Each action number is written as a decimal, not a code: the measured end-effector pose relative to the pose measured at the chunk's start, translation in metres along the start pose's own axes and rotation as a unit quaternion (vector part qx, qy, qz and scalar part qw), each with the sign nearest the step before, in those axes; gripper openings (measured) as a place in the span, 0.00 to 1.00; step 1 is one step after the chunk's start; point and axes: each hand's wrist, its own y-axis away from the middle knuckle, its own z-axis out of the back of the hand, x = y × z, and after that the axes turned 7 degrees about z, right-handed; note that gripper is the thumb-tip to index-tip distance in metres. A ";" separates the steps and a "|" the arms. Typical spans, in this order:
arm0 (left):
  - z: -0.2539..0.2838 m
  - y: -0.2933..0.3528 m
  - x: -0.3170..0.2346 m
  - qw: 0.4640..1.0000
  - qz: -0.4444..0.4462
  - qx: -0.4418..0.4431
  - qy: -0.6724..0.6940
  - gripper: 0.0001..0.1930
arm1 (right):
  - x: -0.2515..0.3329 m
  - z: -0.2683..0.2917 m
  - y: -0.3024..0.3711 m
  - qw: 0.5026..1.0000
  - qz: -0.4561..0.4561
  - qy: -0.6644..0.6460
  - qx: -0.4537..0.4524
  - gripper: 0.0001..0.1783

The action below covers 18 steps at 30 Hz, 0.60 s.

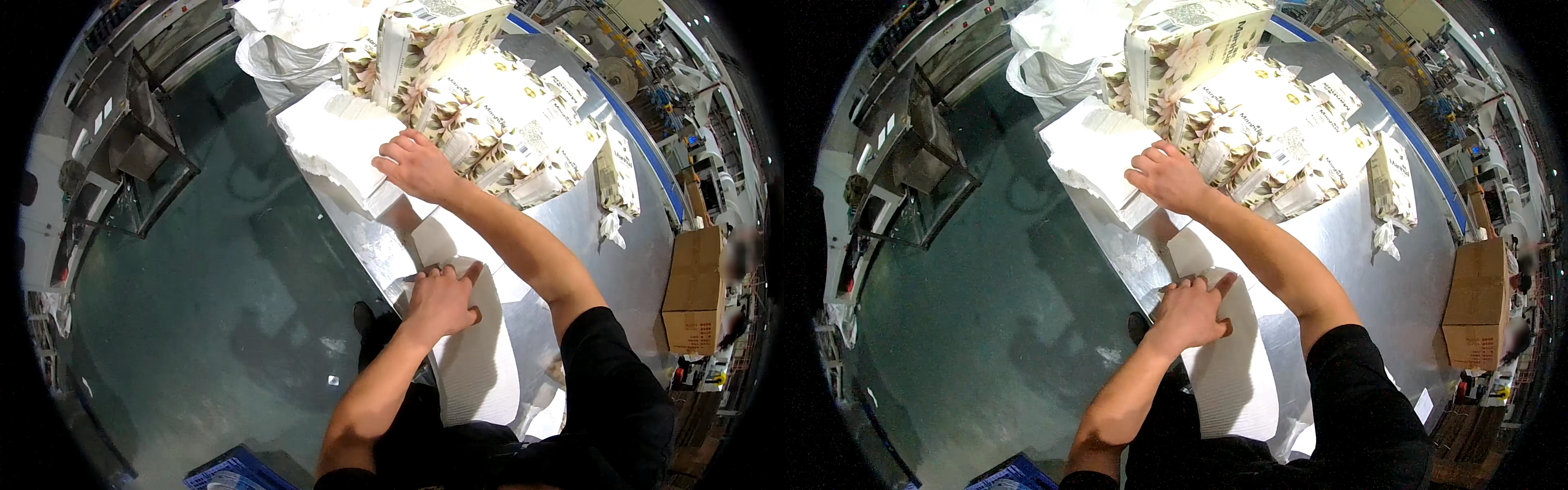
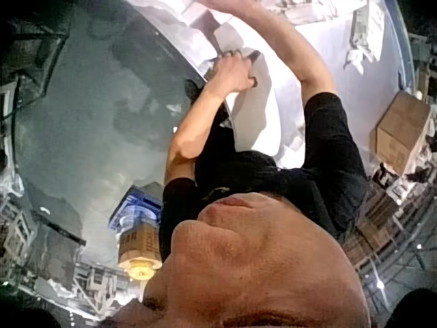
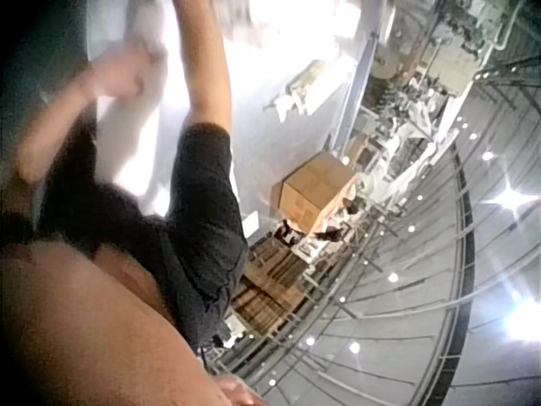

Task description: The person takes stacks of paper products from a conveyor belt, wraps them in plastic floral-patterned packaging by hand, and places the wrapped packages into a larger stack on a metal table.

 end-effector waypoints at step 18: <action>-0.002 -0.002 -0.002 1.000 0.007 0.010 -0.026 0.45 | 0.000 -0.005 -0.006 0.999 0.020 -0.027 -0.030 0.05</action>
